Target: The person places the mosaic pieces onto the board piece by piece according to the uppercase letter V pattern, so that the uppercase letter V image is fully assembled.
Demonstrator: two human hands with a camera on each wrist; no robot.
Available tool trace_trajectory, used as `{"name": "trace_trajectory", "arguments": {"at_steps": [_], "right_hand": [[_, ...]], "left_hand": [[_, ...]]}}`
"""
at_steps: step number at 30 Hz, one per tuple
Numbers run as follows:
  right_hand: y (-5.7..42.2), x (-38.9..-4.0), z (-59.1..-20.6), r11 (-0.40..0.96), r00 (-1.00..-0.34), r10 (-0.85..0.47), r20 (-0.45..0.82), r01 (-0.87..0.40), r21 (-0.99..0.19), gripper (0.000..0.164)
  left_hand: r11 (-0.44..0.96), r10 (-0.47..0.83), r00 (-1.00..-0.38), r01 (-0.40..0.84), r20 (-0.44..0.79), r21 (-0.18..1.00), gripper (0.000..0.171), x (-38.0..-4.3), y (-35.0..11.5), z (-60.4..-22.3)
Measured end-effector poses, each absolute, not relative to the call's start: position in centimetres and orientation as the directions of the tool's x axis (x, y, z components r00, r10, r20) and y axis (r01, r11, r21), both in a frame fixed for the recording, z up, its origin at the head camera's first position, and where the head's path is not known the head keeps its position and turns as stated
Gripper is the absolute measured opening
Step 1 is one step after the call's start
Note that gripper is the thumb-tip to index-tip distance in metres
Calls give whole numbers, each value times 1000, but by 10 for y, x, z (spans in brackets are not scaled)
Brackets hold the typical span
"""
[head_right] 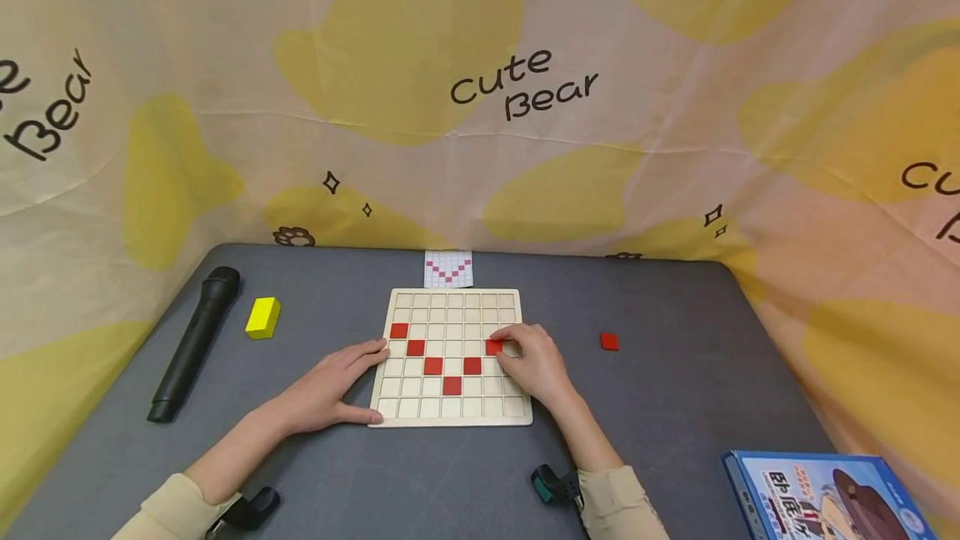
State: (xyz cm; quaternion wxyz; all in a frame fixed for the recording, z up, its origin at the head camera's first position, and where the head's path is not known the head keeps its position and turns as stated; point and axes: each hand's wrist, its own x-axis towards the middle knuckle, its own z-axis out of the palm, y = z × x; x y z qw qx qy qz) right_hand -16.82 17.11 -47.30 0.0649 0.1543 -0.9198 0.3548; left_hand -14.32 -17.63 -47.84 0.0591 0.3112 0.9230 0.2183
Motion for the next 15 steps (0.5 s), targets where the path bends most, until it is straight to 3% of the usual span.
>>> {"name": "trace_trajectory", "arguments": {"at_steps": [15], "right_hand": [[175,-165,-473,667,-946,-211,246,-324,-671,24]], "left_hand": [[711,601,-799,548,23,441,98,-144,-176,-480]]}}
